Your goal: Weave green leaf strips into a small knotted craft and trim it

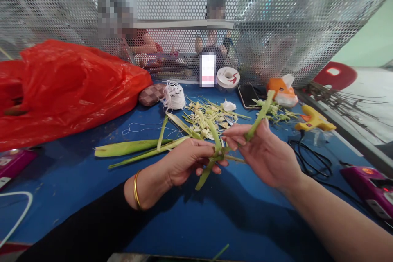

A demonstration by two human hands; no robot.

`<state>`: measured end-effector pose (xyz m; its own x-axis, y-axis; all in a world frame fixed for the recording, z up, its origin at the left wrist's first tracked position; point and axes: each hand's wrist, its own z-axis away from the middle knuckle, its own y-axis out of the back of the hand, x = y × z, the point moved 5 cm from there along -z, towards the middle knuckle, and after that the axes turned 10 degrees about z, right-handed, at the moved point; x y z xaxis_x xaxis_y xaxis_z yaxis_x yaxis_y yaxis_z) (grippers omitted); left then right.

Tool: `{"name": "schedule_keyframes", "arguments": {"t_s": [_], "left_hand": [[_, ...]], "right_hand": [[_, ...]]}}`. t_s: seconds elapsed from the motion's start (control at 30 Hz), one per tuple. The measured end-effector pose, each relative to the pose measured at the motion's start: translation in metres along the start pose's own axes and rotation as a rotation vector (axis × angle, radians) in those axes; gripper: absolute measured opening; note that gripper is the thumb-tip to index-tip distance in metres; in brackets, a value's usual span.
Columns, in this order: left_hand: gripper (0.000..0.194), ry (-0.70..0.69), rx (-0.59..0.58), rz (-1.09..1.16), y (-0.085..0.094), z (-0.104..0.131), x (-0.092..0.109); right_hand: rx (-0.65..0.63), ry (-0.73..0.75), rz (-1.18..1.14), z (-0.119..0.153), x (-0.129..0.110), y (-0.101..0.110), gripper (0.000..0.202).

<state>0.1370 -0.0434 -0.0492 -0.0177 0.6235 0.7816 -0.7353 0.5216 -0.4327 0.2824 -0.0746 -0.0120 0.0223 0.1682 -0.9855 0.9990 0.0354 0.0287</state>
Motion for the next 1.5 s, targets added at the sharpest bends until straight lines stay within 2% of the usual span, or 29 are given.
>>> {"name": "schedule_keyframes", "arguments": {"t_s": [0.07, 0.27, 0.37, 0.47, 0.53, 0.7, 1.03, 1.23, 1.5], "left_hand": [[0.017, 0.004, 0.002, -0.002, 0.0, 0.0, 0.0], [0.017, -0.01, 0.0, -0.011, 0.001, 0.0, 0.001], [0.017, -0.023, -0.004, -0.017, 0.0, -0.001, 0.002], [0.015, -0.023, 0.01, 0.002, 0.0, -0.001, 0.002], [0.014, -0.021, 0.017, 0.01, 0.0, -0.001, 0.003], [0.017, -0.018, 0.01, 0.027, 0.002, -0.002, 0.002], [0.016, -0.01, -0.016, 0.055, 0.002, -0.003, 0.0], [0.016, -0.012, -0.032, 0.07, 0.001, -0.004, -0.001], [0.015, -0.022, 0.007, 0.075, 0.001, -0.004, -0.002]], "right_hand": [[0.002, -0.015, 0.011, 0.0, 0.0, 0.0, 0.046], [-0.012, -0.055, -0.04, -0.003, -0.001, 0.001, 0.016], [-0.009, -0.081, 0.085, -0.004, -0.003, 0.005, 0.009], [-0.002, -0.076, 0.265, -0.005, -0.005, 0.013, 0.014], [-0.047, -0.084, 0.32, -0.005, -0.006, 0.018, 0.016], [-0.233, -0.111, 0.287, -0.008, -0.008, 0.022, 0.018], [-0.312, -0.14, 0.336, -0.009, 0.001, 0.017, 0.016], [-0.309, -0.121, 0.353, -0.009, 0.003, 0.008, 0.017], [-0.142, 0.098, 0.658, -0.002, -0.008, 0.0, 0.017]]}}
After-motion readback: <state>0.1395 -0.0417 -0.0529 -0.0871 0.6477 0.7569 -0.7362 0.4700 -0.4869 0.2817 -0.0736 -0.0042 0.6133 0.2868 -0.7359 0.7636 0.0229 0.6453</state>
